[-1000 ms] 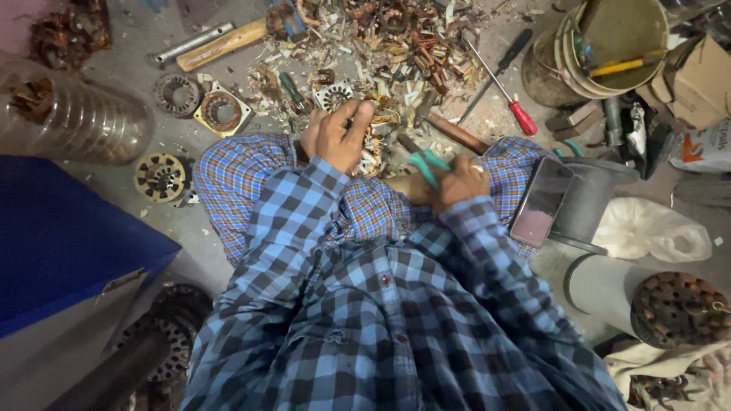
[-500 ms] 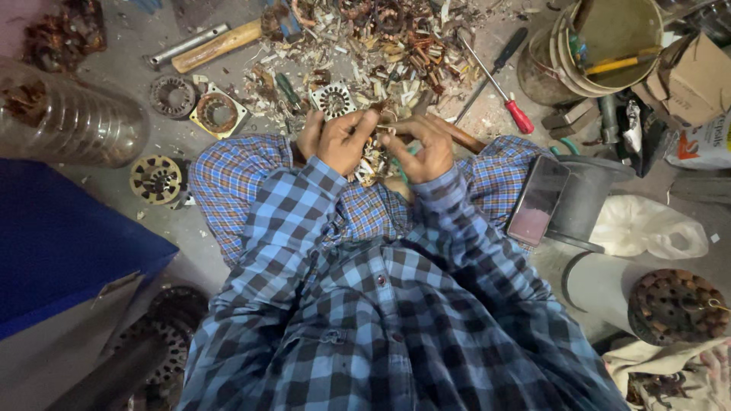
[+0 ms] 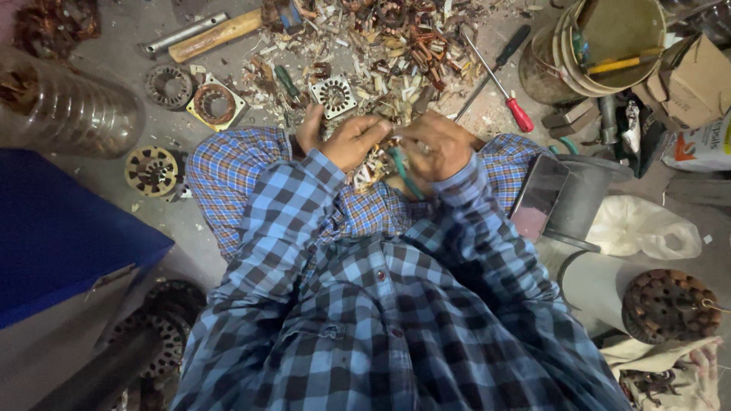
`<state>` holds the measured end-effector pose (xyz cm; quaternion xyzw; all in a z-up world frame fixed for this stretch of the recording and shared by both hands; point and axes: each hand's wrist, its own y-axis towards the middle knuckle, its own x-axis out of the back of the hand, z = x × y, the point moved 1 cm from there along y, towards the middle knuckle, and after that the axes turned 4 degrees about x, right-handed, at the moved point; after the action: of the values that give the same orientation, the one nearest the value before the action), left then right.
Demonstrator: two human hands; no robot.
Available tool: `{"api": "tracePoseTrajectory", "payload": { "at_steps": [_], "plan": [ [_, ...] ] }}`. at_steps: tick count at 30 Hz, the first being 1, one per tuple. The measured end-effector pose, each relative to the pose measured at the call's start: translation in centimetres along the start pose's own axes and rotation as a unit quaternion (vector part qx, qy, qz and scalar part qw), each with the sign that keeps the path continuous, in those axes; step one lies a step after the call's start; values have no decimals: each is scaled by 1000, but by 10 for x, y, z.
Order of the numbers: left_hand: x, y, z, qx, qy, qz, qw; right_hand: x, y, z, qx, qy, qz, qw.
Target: The person disassembles fan motor components on the floor, using pliers to pull out wire coils and separate the metal stator parts.
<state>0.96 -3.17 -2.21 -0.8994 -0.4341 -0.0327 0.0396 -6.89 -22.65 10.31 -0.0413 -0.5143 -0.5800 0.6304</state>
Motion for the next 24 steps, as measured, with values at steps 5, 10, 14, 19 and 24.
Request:
{"api": "tracePoseTrajectory", "payload": {
  "at_steps": [5,10,14,19,24],
  "plan": [
    [-3,-3,1,5,-113,88,990,33,-5,-32,-61,-193,-29,979],
    [4,1,-27,-19,-34,-17,999,23,-12,-24,-195,64,-36,978],
    [-2,-5,-27,-38,-73,-4,997,-9,-30,-15,-335,318,-37,886],
    [-8,11,9,89,-33,-89,991,-6,-2,-17,-332,98,-61,936],
    [3,40,54,149,-121,-184,964,-6,46,14,-233,284,-179,913]
  ]
}}
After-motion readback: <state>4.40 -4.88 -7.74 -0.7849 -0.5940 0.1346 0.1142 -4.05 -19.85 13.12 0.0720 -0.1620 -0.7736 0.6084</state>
